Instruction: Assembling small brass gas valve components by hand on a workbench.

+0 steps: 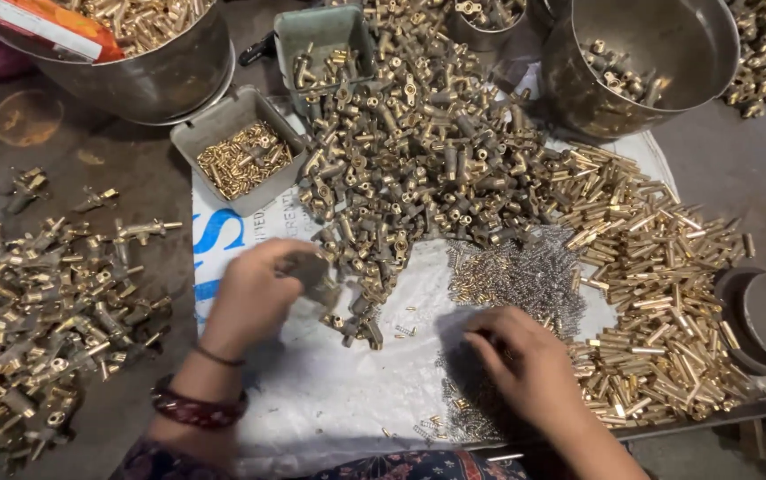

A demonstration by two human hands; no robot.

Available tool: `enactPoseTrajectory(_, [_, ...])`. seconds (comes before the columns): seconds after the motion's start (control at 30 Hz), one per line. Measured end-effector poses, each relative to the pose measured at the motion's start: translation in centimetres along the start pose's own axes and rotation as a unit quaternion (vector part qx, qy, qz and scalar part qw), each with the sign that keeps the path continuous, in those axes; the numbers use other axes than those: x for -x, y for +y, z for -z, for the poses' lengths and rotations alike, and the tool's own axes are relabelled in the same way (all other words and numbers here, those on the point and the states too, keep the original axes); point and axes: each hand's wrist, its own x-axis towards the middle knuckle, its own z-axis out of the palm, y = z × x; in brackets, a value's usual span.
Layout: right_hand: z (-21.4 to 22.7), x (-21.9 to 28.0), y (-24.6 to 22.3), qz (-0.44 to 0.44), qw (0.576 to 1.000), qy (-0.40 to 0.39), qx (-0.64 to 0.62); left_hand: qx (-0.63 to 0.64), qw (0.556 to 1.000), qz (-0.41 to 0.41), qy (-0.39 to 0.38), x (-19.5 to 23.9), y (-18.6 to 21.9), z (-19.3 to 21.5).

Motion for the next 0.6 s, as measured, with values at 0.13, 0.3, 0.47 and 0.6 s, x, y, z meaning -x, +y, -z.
enactPoseTrajectory(0.13, [-1.7, -1.7, -2.9, 0.149, 0.987, -0.028, 0.055, 0.301, 0.953, 0.011, -0.012, 1.8, 5.9, 1.0])
enactPoseTrajectory(0.3, [-5.6, -2.0, -2.6, 0.203, 0.949, -0.110, 0.213, 0.418, 0.904, -0.029, -0.085, 2.8, 7.1, -2.4])
enactPoseTrajectory(0.47, [-1.8, -1.3, -2.5, 0.152, 0.967, -0.093, 0.185, 0.294, 0.941, 0.041, -0.160, 4.6, 5.2, -8.6])
enactPoseTrajectory(0.6, [2.3, 0.6, -2.7, 0.052, 0.992, 0.018, -0.113, 0.174, 0.950, 0.092, -0.244, 6.6, 6.6, -11.3])
